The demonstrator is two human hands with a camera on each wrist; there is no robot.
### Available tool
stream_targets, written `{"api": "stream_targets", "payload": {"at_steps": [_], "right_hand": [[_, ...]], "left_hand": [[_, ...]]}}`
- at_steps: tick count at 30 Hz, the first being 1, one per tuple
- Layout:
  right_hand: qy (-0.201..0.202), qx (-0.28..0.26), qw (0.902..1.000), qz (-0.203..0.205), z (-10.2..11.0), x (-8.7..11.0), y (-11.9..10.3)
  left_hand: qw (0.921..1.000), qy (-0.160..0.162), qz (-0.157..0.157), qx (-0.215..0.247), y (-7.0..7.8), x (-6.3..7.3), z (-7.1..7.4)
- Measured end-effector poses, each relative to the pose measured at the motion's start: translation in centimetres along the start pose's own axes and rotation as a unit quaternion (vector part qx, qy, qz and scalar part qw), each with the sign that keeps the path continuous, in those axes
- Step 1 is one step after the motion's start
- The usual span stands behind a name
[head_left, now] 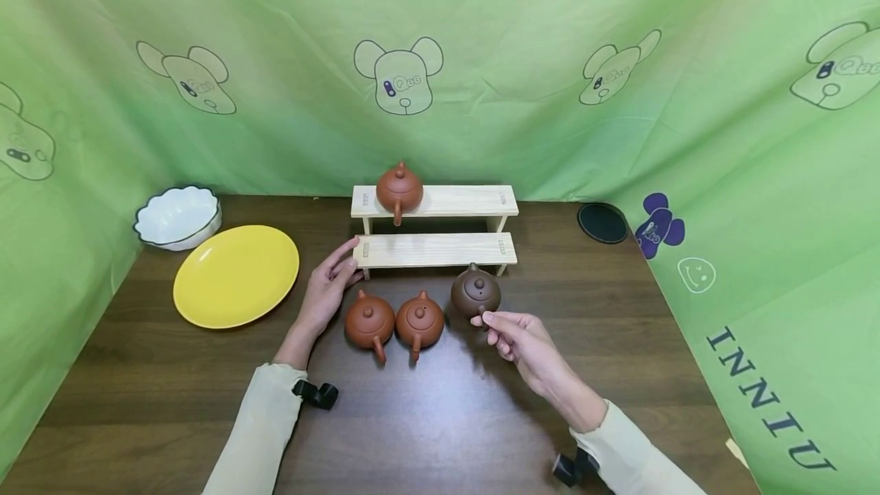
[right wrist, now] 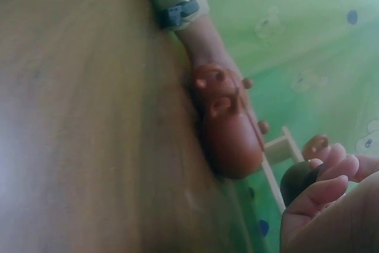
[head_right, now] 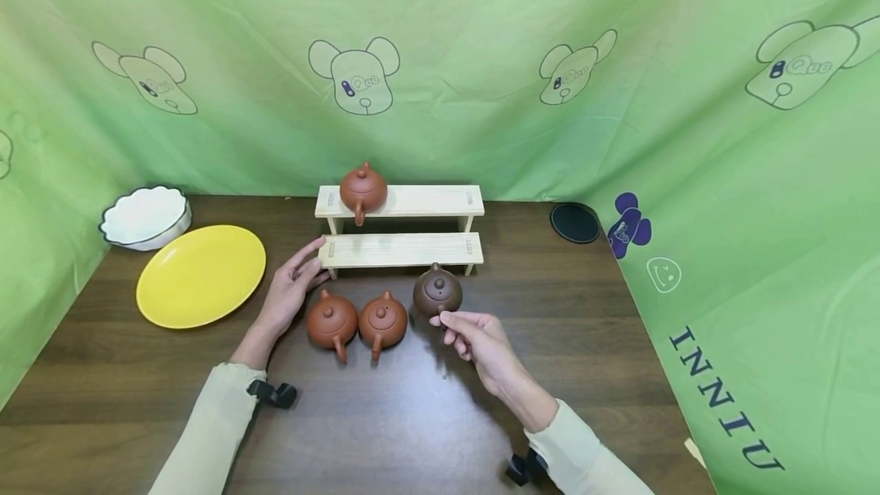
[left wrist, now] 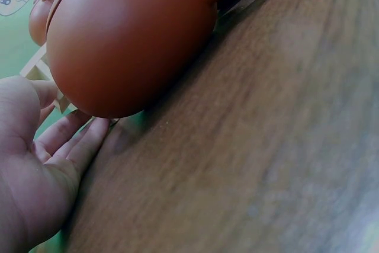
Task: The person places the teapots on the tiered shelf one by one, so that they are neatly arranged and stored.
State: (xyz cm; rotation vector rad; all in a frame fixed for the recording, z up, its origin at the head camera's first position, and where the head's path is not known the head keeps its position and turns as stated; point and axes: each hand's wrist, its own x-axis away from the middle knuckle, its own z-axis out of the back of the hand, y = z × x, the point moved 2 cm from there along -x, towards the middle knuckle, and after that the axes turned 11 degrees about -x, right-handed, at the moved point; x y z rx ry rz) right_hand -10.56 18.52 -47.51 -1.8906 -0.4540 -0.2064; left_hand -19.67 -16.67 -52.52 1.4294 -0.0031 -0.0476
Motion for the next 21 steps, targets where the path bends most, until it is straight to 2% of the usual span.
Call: {"api": "stream_targets", "payload": {"at_steps": [11,21], "right_hand": [[0.013,-0.021,0.9995,0.021,-1.0,-0.7,-1.8],[0.029,-0.049,0.9968,0.057,-1.8,-2.0,-3.8]], "left_hand": [[1.0,0.001,0.002,-0.002,-0.1,0.0,0.0],[1.0,0.0,-0.002,-0.001,0.0,0.1,0.0]]}}
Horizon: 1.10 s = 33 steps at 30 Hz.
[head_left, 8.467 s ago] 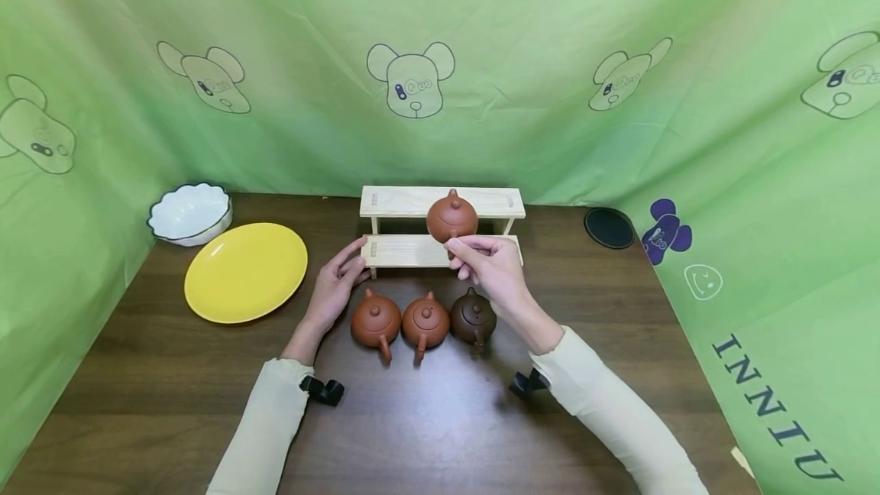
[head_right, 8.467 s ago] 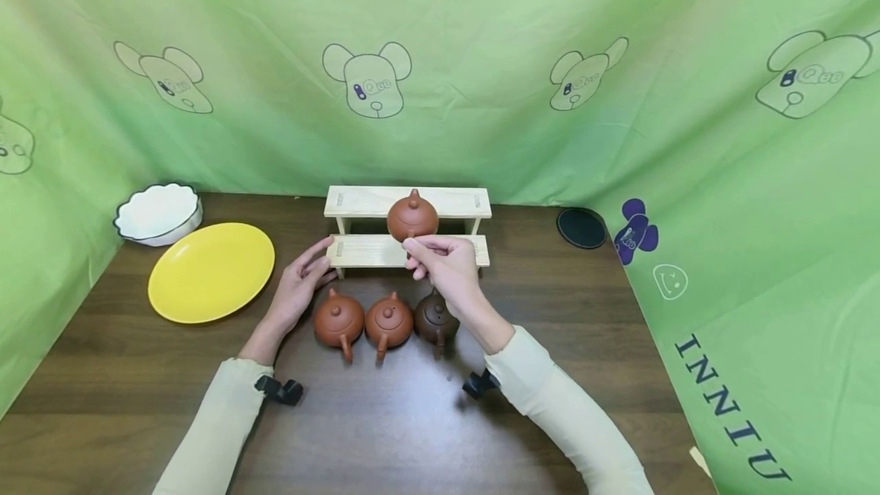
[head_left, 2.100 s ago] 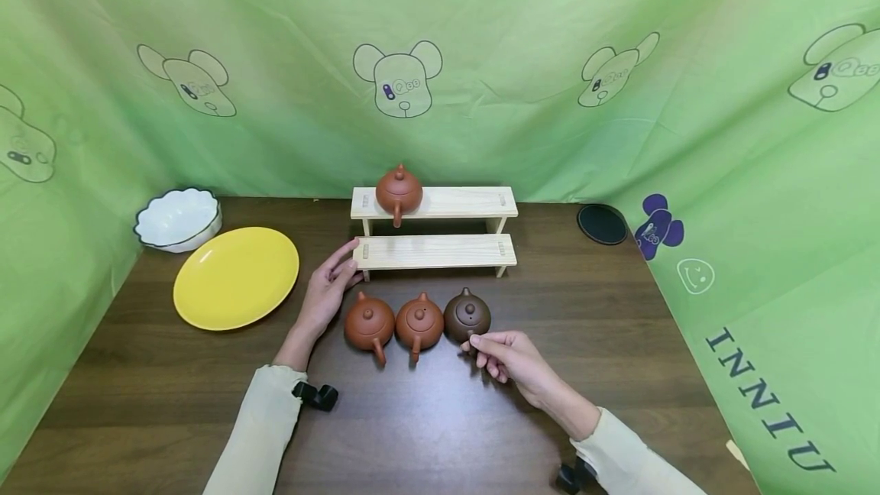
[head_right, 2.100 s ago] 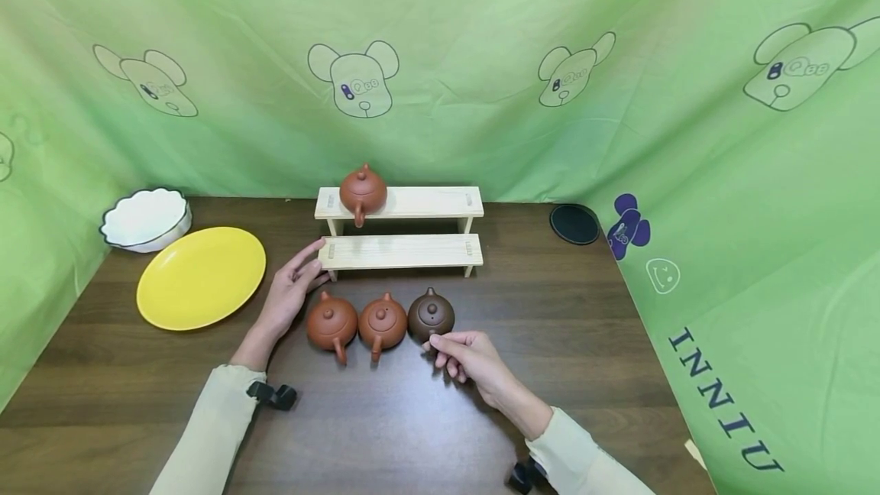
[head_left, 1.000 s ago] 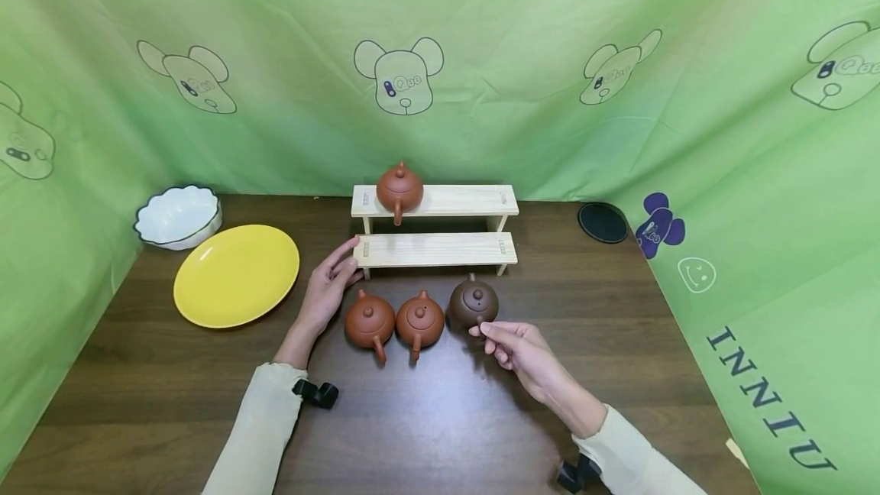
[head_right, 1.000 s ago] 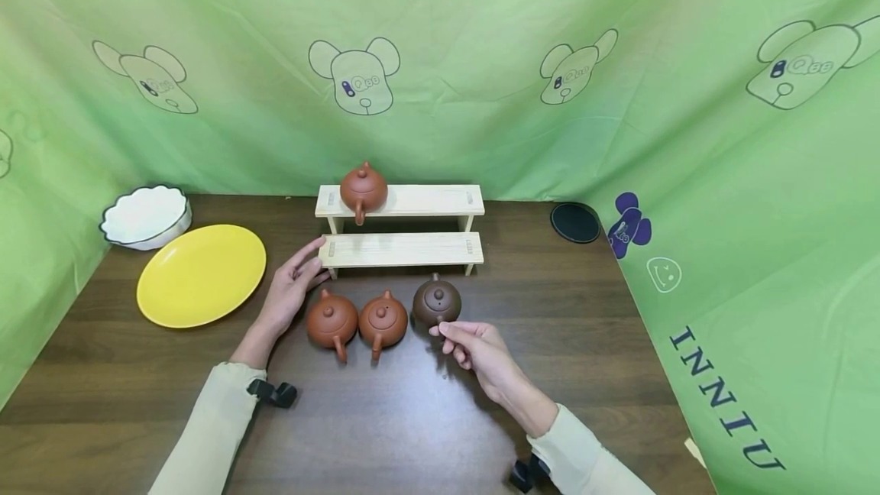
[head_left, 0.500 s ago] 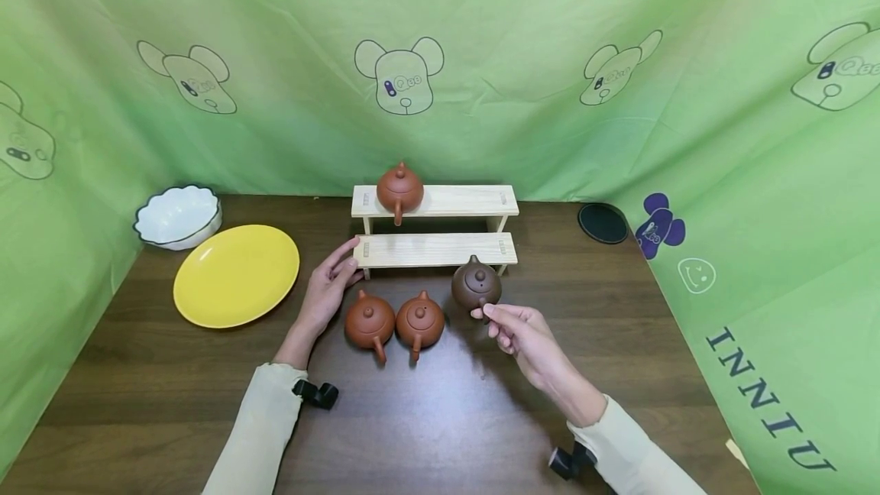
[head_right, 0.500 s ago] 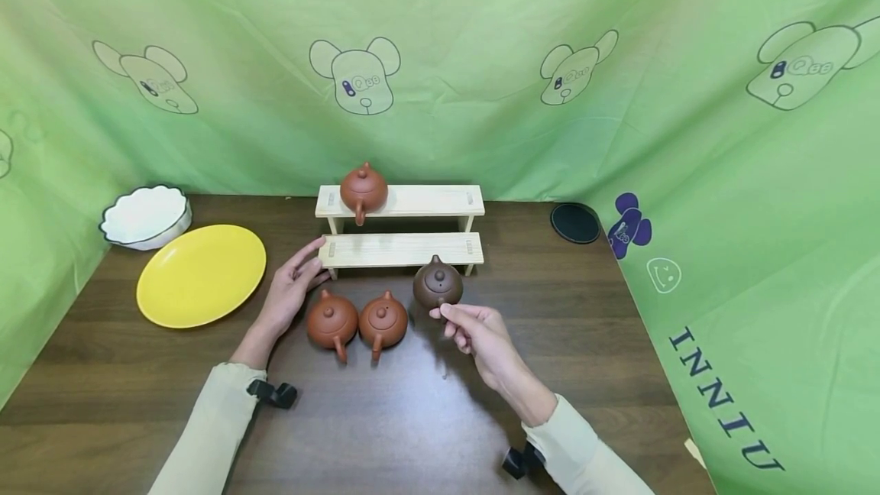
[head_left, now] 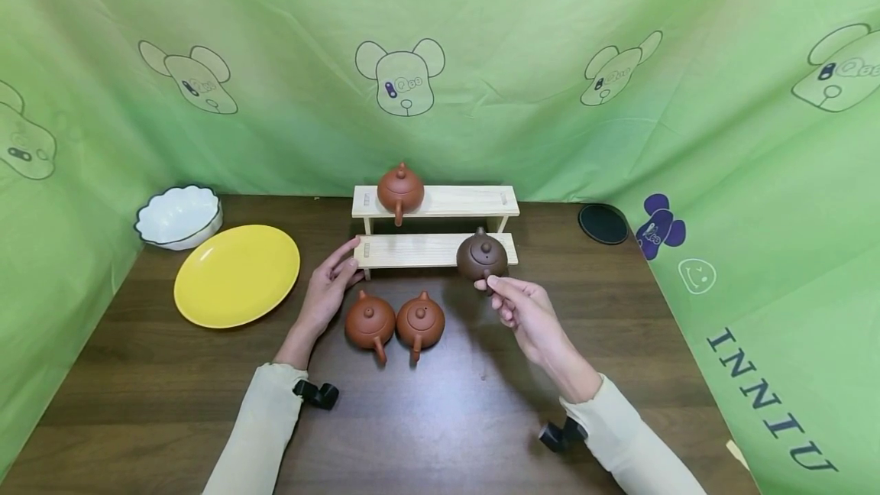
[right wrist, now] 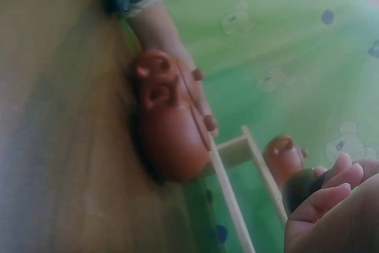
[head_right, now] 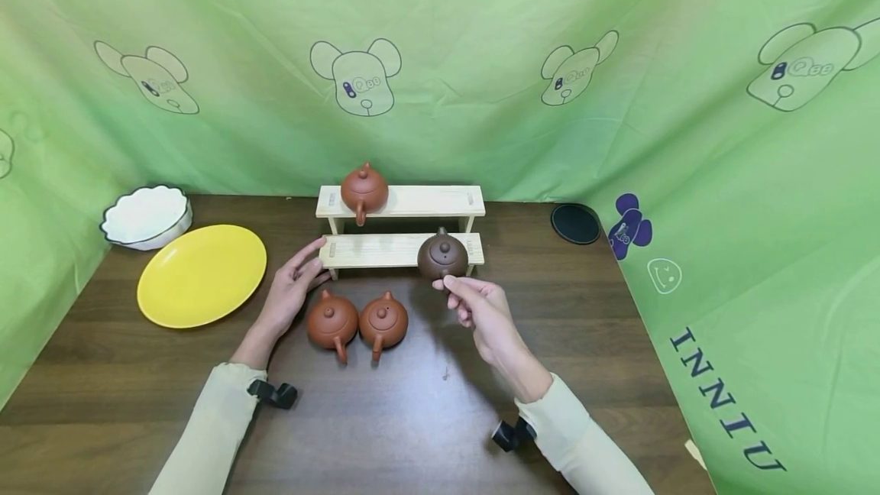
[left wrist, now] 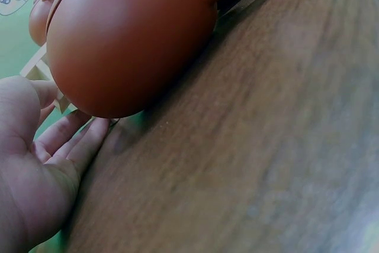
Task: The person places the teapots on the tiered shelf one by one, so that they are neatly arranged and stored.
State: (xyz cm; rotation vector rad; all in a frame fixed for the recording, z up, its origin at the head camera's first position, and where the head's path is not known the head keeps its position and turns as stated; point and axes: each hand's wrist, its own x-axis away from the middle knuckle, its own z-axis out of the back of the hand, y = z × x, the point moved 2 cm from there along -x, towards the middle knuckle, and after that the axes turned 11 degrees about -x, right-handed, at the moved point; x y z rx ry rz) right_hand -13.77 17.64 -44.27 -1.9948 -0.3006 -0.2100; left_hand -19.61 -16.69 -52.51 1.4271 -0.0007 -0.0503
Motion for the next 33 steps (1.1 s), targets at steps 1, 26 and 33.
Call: {"api": "stream_targets", "payload": {"at_steps": [1,26,33], "right_hand": [[0.001,-0.002,1.0,0.004,-0.1,-0.1,-0.2],[0.013,-0.058,0.9942,0.089,-3.0,-4.3,-3.0],[0.016,-0.054,0.9924,0.11,-3.3,-5.7,-3.2]], "left_hand": [[1.0,0.0,0.0,0.0,0.0,0.0,0.0],[1.0,0.0,0.002,-0.01,0.0,-0.2,0.1],[0.9999,-0.002,0.005,-0.011,0.0,-0.1,0.1]]}}
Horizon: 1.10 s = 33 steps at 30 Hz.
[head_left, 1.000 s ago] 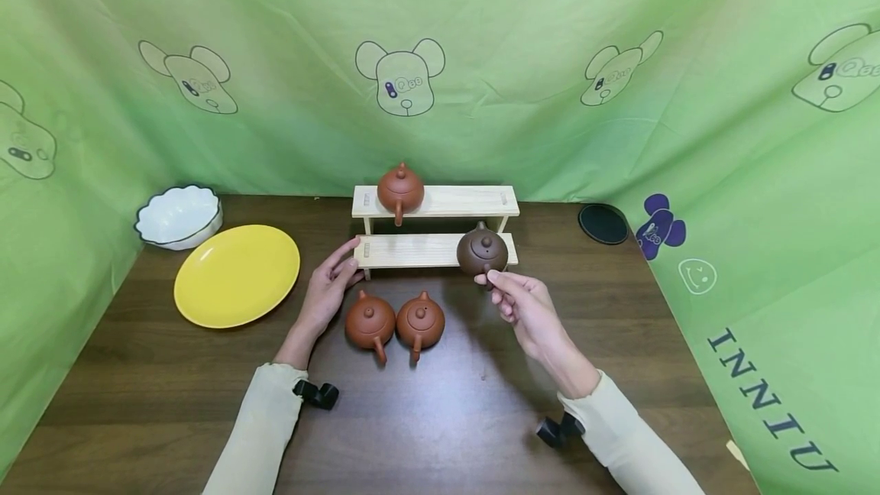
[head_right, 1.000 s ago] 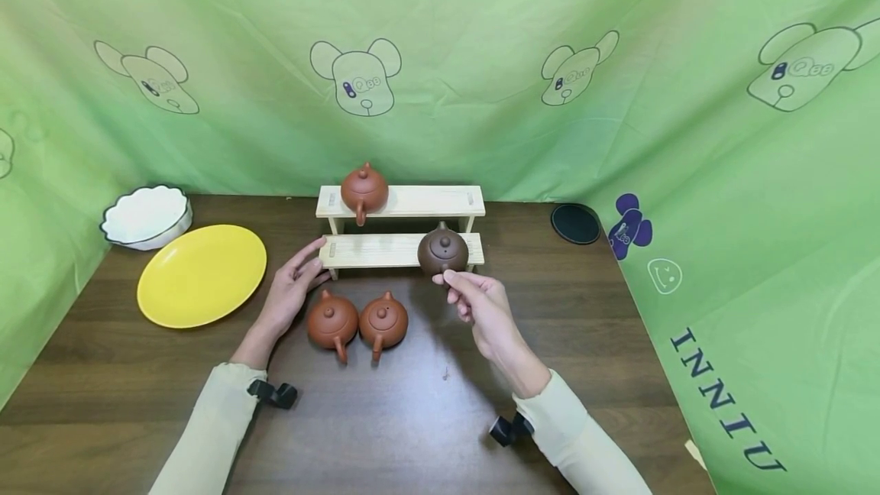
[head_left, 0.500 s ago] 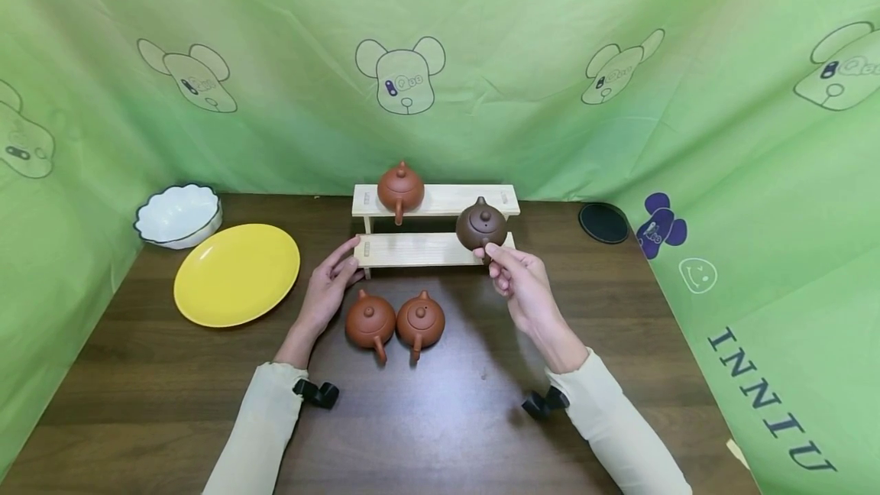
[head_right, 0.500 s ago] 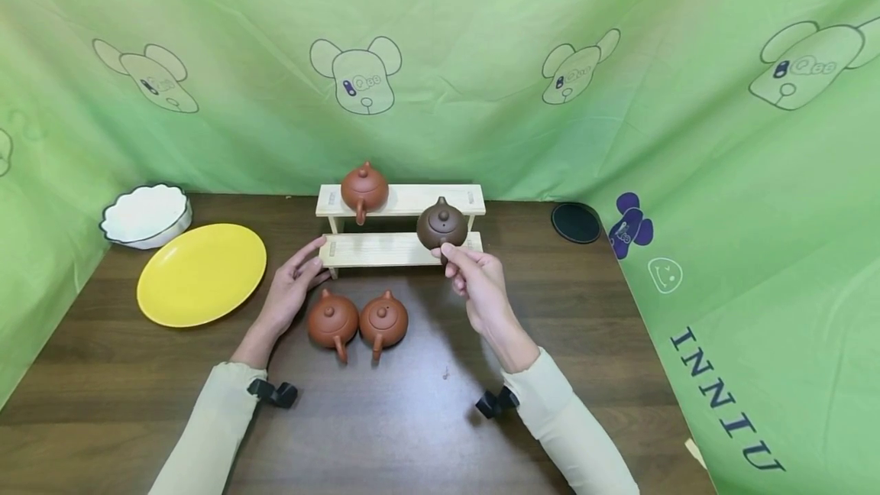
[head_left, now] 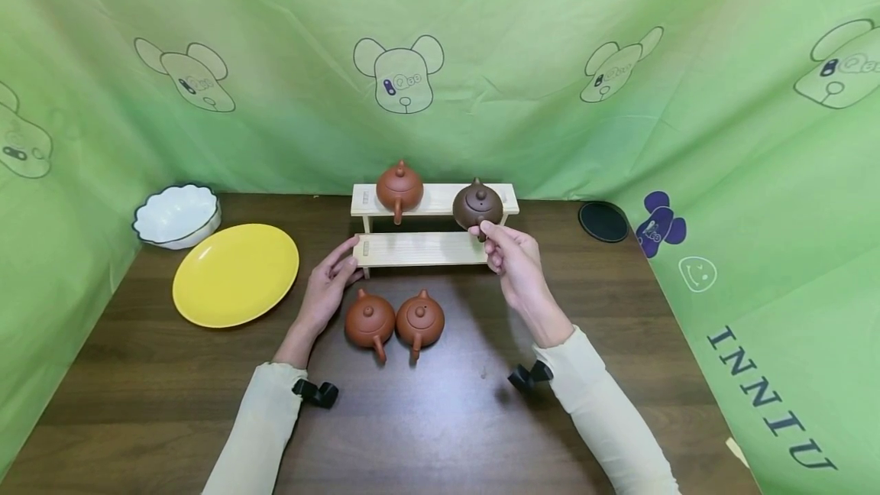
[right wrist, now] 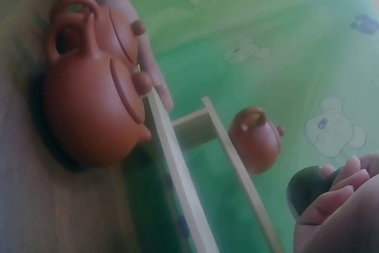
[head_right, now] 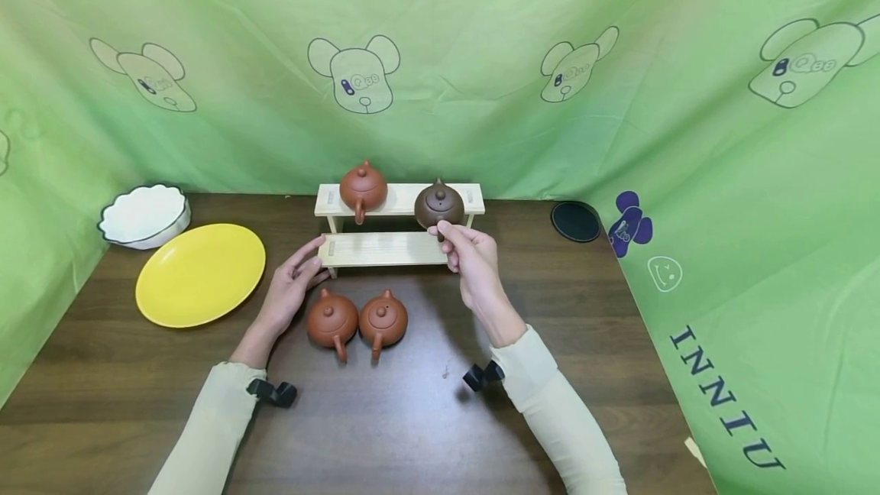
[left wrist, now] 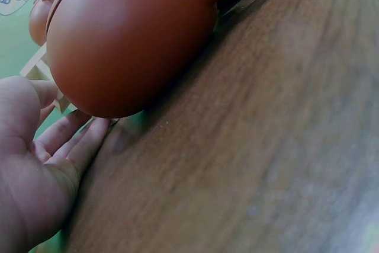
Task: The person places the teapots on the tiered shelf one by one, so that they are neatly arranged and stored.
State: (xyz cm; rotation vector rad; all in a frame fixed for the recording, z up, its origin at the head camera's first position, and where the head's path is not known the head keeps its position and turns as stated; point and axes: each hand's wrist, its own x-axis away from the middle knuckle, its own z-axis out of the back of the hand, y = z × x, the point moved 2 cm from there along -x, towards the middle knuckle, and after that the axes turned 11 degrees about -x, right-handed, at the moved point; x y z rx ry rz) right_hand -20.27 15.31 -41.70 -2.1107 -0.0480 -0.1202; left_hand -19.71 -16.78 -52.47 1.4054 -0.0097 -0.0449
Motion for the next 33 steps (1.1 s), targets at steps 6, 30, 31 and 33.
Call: {"api": "stream_targets", "payload": {"at_steps": [6,30,31,33], "right_hand": [[0.011,0.004,0.9997,0.019,-0.4,-1.0,0.1],[0.03,0.008,0.9992,0.023,-0.6,-3.8,1.2],[0.03,0.011,0.9992,0.023,-0.7,-4.0,1.2],[0.03,0.011,0.9992,0.022,-0.8,-4.2,1.2]], "left_hand": [[1.0,-0.002,0.001,0.0,-0.1,0.0,0.0],[1.0,-0.001,0.003,-0.001,0.0,0.0,0.0],[1.0,-0.001,0.003,-0.001,0.0,0.0,0.0],[1.0,-0.001,0.004,0.0,-0.1,-0.1,0.0]]}}
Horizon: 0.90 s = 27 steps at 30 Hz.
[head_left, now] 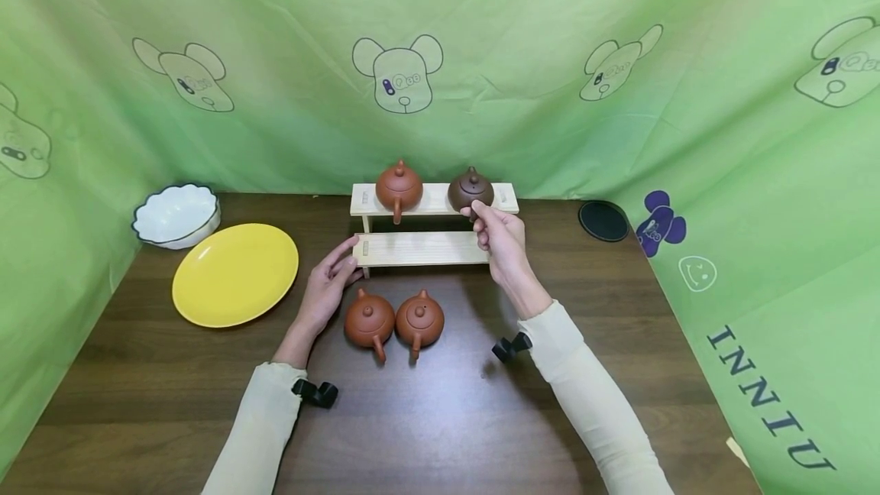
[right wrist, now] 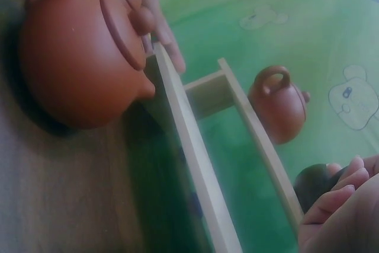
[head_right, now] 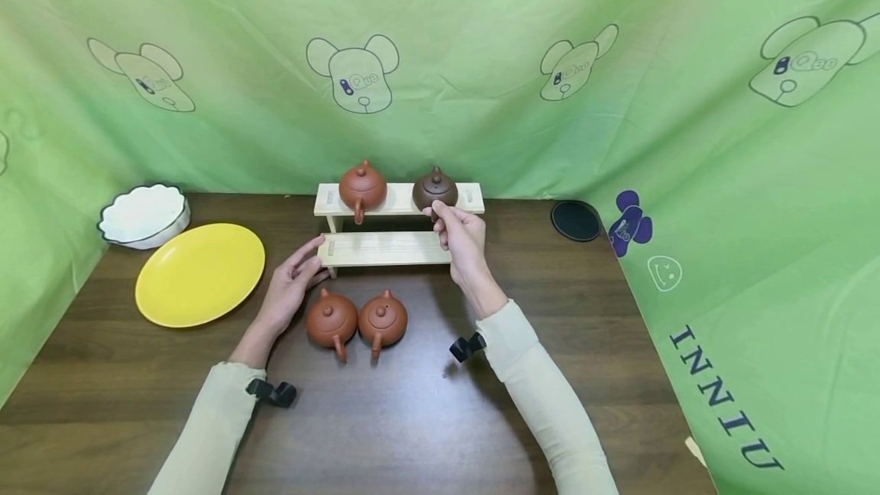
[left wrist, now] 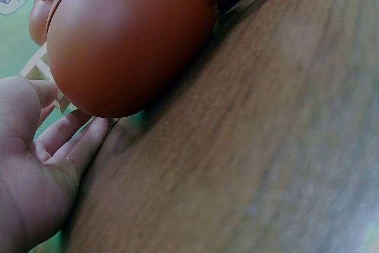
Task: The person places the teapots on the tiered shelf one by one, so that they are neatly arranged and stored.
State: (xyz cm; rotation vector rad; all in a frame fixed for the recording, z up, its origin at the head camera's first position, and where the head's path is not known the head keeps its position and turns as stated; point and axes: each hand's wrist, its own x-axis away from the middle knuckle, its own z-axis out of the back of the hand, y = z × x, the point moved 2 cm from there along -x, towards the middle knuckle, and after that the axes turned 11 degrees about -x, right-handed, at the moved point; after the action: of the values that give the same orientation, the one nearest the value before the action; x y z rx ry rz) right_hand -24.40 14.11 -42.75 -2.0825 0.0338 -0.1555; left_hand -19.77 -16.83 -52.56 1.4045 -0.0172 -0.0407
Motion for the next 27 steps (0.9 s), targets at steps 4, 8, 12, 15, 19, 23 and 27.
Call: {"api": "stream_targets", "payload": {"at_steps": [4,8,12,15,19,23,27], "right_hand": [[-0.001,0.001,1.0,-0.002,-0.06,-0.5,0.03],[-0.004,-0.002,1.0,-0.004,-0.08,-0.84,0.04],[-0.002,-0.01,0.9999,-0.011,-0.06,-0.9,-0.01],[-0.002,-0.011,0.9997,-0.021,-0.06,-0.84,-0.04],[-0.005,-0.015,0.9993,-0.033,-0.08,-0.73,0.02],[-0.005,-0.017,0.9992,-0.035,-0.08,-0.65,0.29],[-0.008,-0.012,0.9994,-0.03,-0.2,-0.65,0.33]], "left_hand": [[1.0,-0.001,-0.001,-0.001,0.12,0.02,-0.02],[1.0,0.0,-0.003,-0.003,0.19,-0.01,-0.06],[1.0,-0.002,-0.007,-0.003,0.16,-0.08,-0.08],[1.0,-0.001,-0.01,-0.003,0.11,-0.08,-0.04],[1.0,0.0,-0.007,-0.007,0.03,-0.05,0.04],[0.9999,0.001,-0.005,-0.01,-0.06,-0.02,0.04],[0.9999,0.002,-0.006,-0.008,-0.13,-0.03,0.0]]}}
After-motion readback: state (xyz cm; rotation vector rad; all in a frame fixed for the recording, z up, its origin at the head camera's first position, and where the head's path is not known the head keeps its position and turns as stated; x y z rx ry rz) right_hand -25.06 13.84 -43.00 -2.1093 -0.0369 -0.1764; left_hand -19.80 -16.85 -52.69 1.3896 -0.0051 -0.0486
